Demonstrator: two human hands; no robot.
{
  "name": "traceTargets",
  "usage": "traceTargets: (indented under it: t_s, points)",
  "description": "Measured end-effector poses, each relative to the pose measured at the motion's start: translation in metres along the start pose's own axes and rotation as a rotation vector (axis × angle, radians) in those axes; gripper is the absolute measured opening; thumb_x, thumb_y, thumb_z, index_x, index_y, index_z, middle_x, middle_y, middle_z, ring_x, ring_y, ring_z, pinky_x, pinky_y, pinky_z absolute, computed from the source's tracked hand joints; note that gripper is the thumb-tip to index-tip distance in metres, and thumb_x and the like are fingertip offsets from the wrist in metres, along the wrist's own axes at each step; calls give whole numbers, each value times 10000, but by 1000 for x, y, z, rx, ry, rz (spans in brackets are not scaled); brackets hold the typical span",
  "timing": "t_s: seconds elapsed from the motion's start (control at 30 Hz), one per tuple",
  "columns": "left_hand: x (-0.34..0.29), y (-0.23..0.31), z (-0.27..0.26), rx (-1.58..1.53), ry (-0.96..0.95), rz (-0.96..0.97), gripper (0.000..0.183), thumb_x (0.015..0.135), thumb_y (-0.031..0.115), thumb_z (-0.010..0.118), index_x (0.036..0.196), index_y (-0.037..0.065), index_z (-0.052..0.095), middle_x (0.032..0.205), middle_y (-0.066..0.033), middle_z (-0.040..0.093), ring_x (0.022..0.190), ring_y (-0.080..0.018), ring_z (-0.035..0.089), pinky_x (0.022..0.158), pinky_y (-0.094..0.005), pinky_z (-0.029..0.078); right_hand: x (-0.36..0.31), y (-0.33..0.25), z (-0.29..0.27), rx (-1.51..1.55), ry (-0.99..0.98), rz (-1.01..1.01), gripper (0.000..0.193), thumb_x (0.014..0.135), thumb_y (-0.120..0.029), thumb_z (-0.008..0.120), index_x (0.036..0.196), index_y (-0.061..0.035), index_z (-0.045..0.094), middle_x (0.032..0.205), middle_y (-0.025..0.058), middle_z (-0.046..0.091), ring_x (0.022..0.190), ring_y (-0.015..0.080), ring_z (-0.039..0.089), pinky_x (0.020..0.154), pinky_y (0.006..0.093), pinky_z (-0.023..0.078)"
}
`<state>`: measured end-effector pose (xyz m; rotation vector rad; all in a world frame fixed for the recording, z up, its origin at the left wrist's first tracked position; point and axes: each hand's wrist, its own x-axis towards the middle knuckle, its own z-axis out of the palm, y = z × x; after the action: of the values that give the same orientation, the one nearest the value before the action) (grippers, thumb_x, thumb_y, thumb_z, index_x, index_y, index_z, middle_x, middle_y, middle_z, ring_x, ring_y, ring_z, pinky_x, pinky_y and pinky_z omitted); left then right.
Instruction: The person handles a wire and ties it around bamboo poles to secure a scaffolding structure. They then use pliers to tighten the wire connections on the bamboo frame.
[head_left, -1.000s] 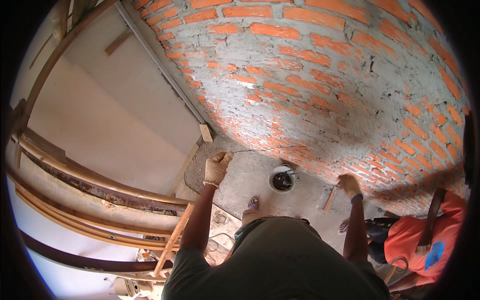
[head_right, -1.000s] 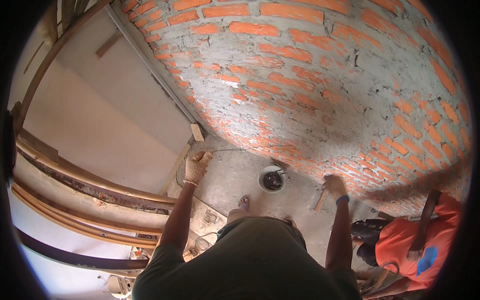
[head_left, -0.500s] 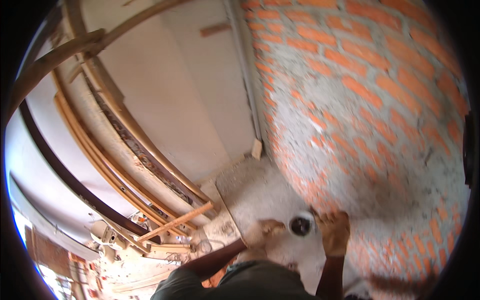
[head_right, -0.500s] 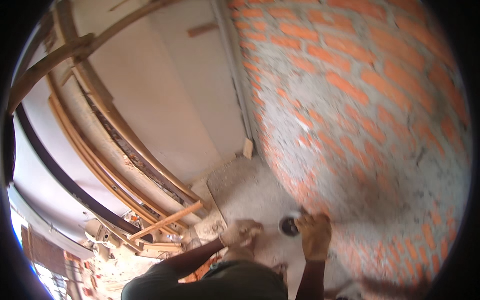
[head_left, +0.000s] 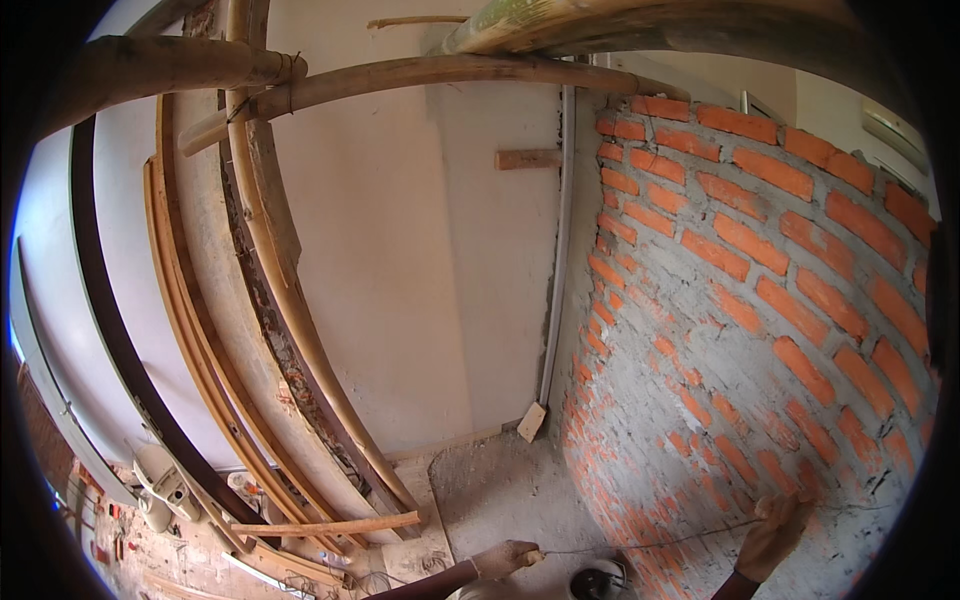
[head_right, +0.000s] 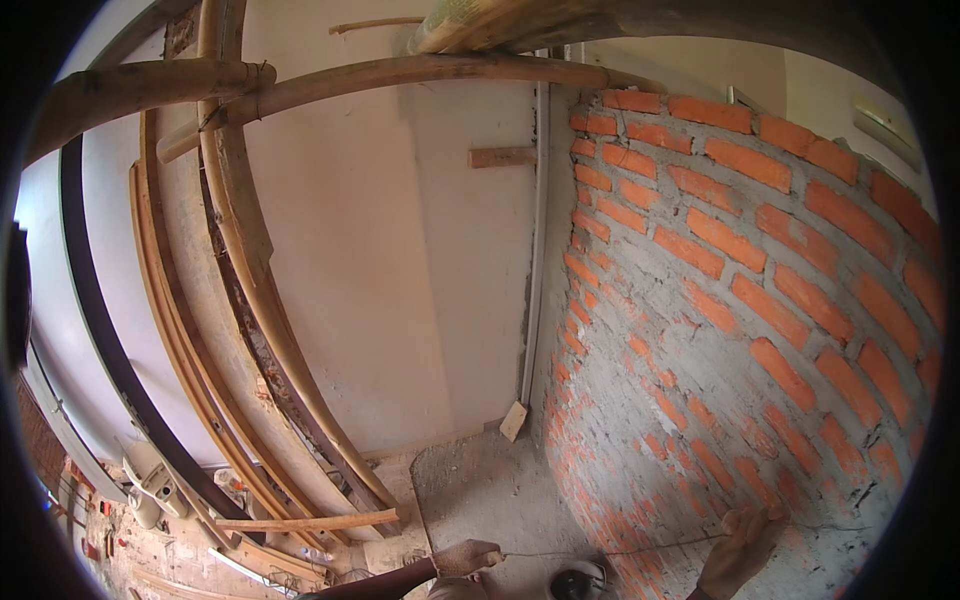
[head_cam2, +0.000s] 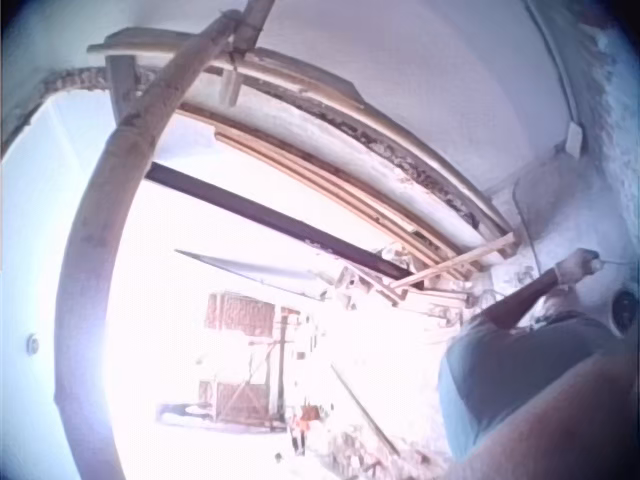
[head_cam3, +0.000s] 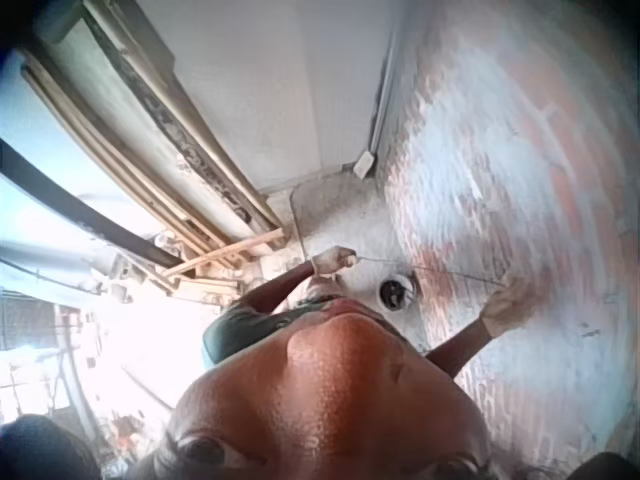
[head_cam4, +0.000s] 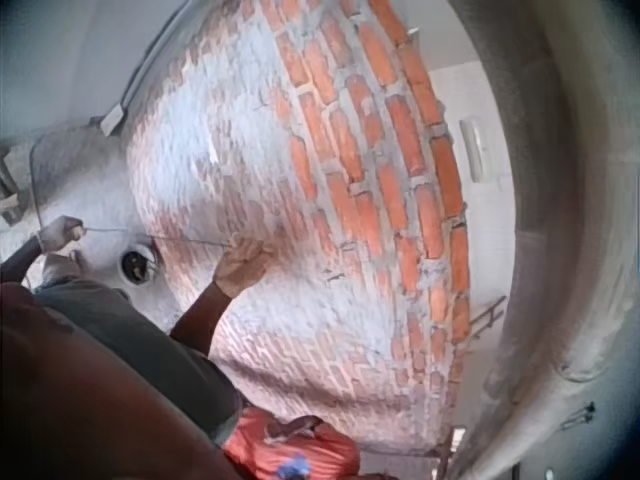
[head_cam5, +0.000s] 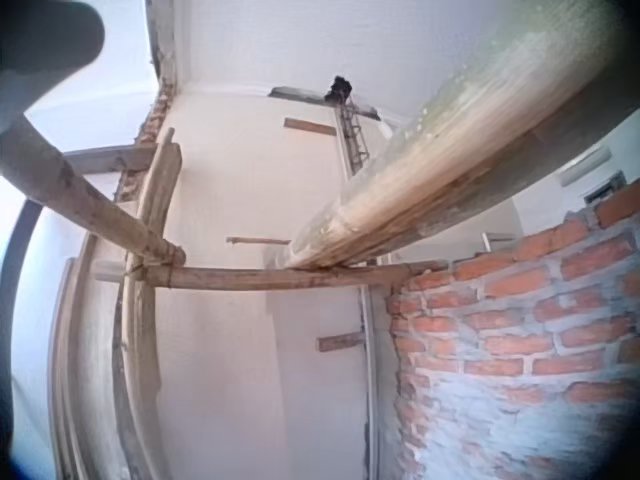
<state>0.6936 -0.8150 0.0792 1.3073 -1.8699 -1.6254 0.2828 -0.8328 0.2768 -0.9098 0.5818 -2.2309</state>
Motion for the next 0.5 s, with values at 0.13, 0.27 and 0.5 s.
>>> traceTargets:
  t_s: [0.13,0.27,0.5]
  points:
    - [-2,-40,-41,-81,42,92,399,1101,422,508,1091,42,628,855,-63,622,813,-167,626,743,-304,493,23,39,43,-59,-108,20,103,1092,-199,507,1142,-110,510,755,-40,404,662,107,408,703,331,449]
    - [-33,-44,-76,-897,-115,-61,351,1099,396,527,1040,56,591,814,21,542,693,-82,516,678,-265,455,67,89,48,-384,-154,-118,179,1097,-266,518,1135,-97,561,684,-50,371,590,88,338,656,277,416]
    - [-67,-10,-102,97,334,-70,376,1093,431,490,1056,83,627,823,-73,645,730,-229,661,651,-366,522,103,135,155,-154,-364,-6,190,1074,-309,548,1042,-122,552,698,-62,353,589,58,324,571,262,363]
